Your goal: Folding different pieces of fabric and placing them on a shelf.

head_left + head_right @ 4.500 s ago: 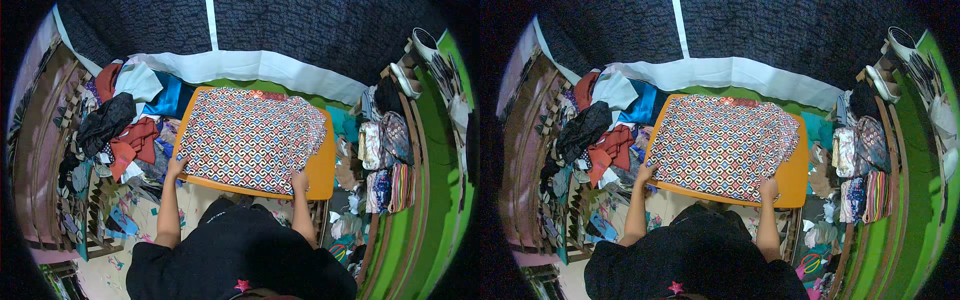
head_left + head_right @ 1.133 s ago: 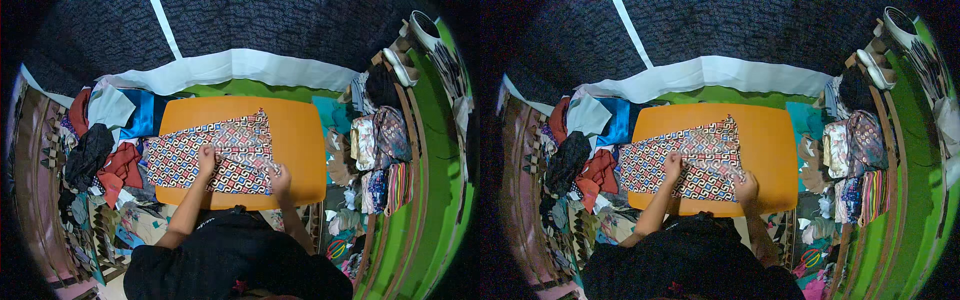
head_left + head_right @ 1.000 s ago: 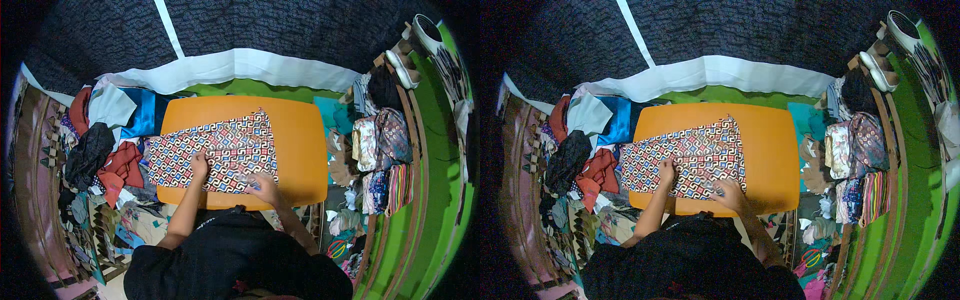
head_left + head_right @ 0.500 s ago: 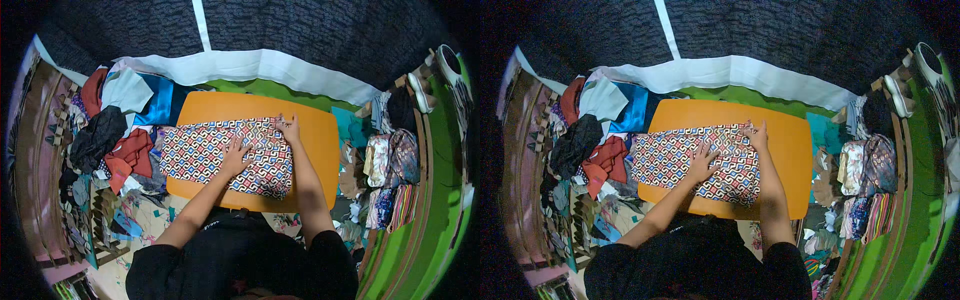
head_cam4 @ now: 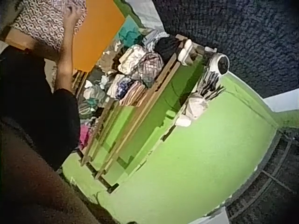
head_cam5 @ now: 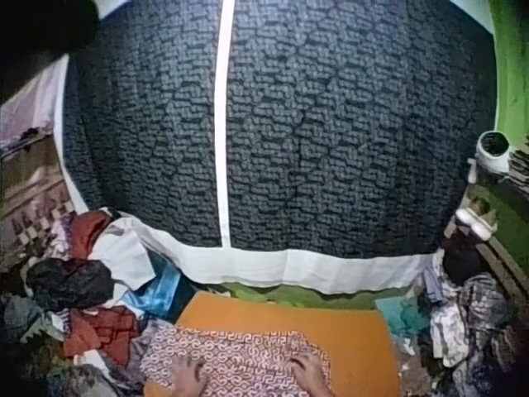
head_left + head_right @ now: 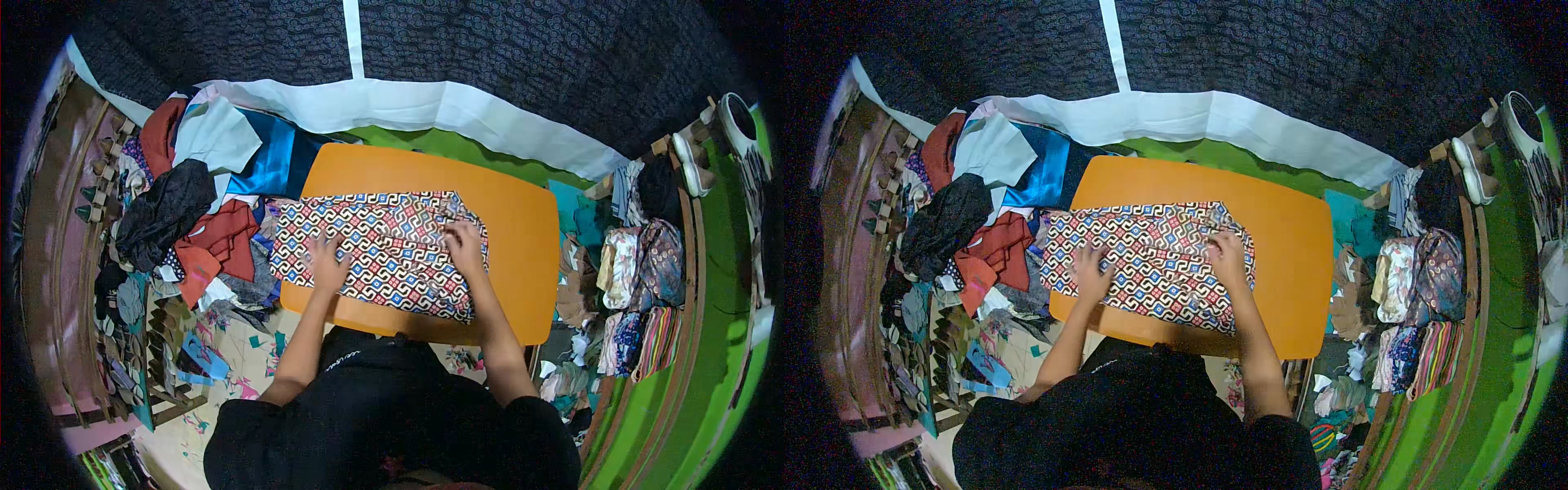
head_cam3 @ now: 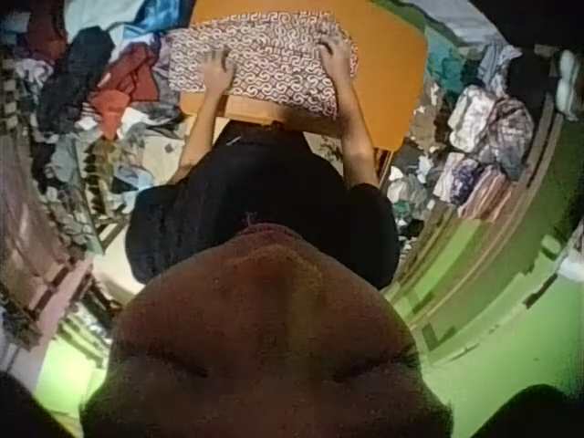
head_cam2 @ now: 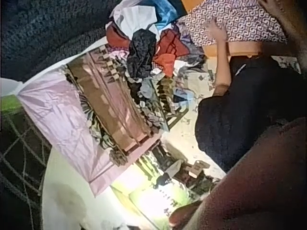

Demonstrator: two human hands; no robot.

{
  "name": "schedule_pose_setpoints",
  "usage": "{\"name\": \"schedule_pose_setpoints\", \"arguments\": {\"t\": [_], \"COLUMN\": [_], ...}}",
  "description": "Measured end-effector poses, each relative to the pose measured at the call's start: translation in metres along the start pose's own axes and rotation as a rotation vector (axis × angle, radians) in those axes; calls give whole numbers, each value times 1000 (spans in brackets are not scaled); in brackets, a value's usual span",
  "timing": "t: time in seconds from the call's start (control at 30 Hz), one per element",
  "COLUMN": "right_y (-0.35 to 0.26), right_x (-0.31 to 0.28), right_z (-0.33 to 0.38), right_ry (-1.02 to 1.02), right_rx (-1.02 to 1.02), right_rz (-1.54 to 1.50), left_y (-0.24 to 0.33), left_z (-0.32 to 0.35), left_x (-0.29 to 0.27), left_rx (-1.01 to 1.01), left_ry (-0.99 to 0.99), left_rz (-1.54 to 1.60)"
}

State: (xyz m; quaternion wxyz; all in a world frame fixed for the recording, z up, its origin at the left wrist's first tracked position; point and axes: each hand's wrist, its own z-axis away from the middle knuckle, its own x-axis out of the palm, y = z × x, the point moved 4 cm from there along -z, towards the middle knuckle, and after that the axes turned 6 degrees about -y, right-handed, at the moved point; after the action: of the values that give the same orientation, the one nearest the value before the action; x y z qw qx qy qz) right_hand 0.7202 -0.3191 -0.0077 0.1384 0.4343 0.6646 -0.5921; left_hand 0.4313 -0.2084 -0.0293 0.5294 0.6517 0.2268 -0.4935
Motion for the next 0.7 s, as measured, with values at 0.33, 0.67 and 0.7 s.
{"name": "schedule_pose_setpoints", "arguments": {"t": [0.33,0.67,0.7], "right_y": [36,-14,-15], "right_x": [-52,-36,-36], "right_z": [84,59,62], "right_ry": [-66,-758,-807], "right_rx": [197,-147,-182], "right_rz": [424,514,551], "left_y": [-114,-121,-124], "left_z": [35,20,19], "left_x": [-69,-76,-76], "left_rx": [33,380,393], "left_ry": [226,40,32], "left_rz": [-117,-148,-111]}}
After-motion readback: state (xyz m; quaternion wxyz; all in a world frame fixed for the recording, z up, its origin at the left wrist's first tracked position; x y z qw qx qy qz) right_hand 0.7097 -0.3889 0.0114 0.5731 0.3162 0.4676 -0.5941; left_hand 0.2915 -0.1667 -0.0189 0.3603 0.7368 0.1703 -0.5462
